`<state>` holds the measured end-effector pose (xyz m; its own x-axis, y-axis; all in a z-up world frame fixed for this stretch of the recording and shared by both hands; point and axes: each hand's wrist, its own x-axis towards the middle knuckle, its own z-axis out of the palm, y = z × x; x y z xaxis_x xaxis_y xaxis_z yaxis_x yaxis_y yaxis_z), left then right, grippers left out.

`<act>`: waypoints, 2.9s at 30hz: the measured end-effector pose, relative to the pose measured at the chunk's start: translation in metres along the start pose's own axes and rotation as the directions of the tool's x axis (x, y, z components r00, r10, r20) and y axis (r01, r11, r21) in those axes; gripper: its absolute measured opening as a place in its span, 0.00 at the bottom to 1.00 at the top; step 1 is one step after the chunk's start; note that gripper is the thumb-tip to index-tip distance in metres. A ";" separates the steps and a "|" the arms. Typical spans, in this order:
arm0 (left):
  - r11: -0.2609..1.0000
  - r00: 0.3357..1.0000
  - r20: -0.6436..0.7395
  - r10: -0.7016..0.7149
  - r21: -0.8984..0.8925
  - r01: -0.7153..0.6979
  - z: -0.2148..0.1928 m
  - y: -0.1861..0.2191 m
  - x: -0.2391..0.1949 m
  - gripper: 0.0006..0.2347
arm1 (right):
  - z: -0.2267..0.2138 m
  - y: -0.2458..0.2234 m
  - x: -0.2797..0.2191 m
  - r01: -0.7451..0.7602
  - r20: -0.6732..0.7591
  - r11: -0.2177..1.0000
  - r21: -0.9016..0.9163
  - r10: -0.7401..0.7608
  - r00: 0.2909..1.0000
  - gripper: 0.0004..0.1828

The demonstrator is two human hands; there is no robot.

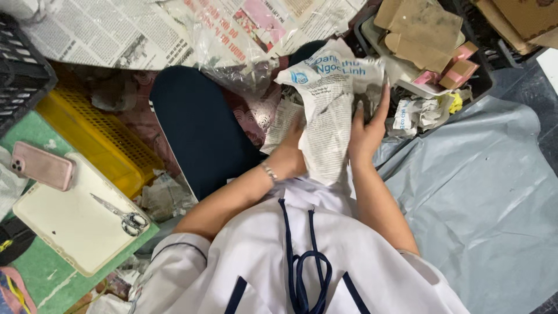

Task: The person wraps small ceramic dishes and bowls in newspaper. They pick up each item, fold a sheet of newspaper around it, and place the wrapped item aside. The process is repeated for several items.

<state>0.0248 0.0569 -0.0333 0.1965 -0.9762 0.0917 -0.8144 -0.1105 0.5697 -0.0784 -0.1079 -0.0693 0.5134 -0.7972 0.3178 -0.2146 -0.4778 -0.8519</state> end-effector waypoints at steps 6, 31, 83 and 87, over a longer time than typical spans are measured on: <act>0.848 0.942 -0.205 -0.266 -0.515 0.127 -0.013 -0.012 -0.030 0.28 | 0.004 0.002 -0.005 0.031 0.027 0.981 -0.192 -0.027 0.999 0.38; 0.293 0.870 -0.231 -0.435 -0.950 -0.106 0.017 -0.103 0.016 0.30 | -0.013 0.020 -0.023 0.039 0.228 0.998 -0.054 -0.026 0.973 0.23; 0.590 0.873 -0.064 -0.484 -0.760 0.271 -0.030 -0.100 0.008 0.40 | -0.010 0.062 -0.005 -0.382 0.420 0.864 0.328 0.229 0.878 0.34; 0.530 0.643 0.130 -0.754 -0.457 0.714 -0.022 -0.078 -0.014 0.36 | -0.035 0.054 -0.003 -0.100 0.527 0.995 0.016 0.077 0.847 0.27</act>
<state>0.0979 0.0832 -0.0615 0.6696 -0.5691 -0.4773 -0.0420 -0.6706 0.7407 -0.1207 -0.1439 -0.1019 0.8558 -0.5171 -0.0155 -0.2517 -0.3900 -0.8857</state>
